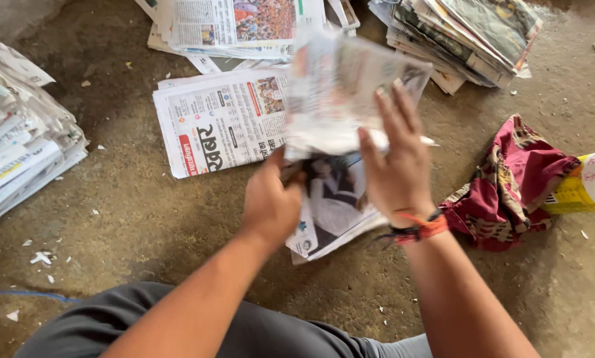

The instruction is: The person sits on the floor and folds multiple newspapers one by one. They unfold each newspaper, fold it in half, then fold it again into a smaller rectangle, and place the folded stack to the side.

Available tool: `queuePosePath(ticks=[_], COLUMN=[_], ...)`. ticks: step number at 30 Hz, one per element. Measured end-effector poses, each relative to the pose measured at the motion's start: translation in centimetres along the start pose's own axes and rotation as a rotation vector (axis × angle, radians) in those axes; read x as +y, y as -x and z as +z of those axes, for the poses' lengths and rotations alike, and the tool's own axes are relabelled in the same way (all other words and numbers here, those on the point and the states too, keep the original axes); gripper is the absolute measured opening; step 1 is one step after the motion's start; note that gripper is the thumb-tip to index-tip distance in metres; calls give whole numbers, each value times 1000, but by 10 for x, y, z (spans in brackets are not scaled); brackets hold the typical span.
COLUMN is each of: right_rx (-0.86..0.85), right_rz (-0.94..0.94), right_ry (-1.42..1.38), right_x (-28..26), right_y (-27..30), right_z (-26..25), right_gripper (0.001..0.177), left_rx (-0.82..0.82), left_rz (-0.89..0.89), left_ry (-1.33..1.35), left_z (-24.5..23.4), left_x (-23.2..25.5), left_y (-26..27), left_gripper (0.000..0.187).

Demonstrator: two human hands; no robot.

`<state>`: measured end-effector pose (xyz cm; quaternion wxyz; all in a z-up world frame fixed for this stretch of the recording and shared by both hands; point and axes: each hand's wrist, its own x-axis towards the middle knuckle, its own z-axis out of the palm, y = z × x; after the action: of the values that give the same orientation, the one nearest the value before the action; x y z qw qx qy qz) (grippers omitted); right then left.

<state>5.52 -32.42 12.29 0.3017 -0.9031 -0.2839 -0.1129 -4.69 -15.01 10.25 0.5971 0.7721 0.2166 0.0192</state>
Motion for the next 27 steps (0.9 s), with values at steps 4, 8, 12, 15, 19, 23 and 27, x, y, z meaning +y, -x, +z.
queuePosePath(ticks=[4,8,12,15,19,23,27], right_rx=[-319,-406,-357,-353,-416,-371,-312], right_rz=[55,52,60,-22,-52,19,25], right_ry=[242,340,298,224,257,279,347], right_x=[4,15,14,6,0,6,13], right_y=[37,70,72,70,72,72,80], right_z=[48,77,76,75,79,82,81], right_gripper=[74,82,82,76,75,74,76], left_rx=[-37,34,128,110,78,70,60], left_rz=[-419,-436,-358,-334,-360,-384,-377], left_ry=[-144,-39,-158,-217,-139,-62,-91], left_z=[-1,5,7,6,4,2,2], left_x=[-36,-66,-67,-66,-66,-66,-68], left_y=[-32,-38,-39,-39,-37,-38,-39], left_gripper=[41,40,36,29,27,25,26])
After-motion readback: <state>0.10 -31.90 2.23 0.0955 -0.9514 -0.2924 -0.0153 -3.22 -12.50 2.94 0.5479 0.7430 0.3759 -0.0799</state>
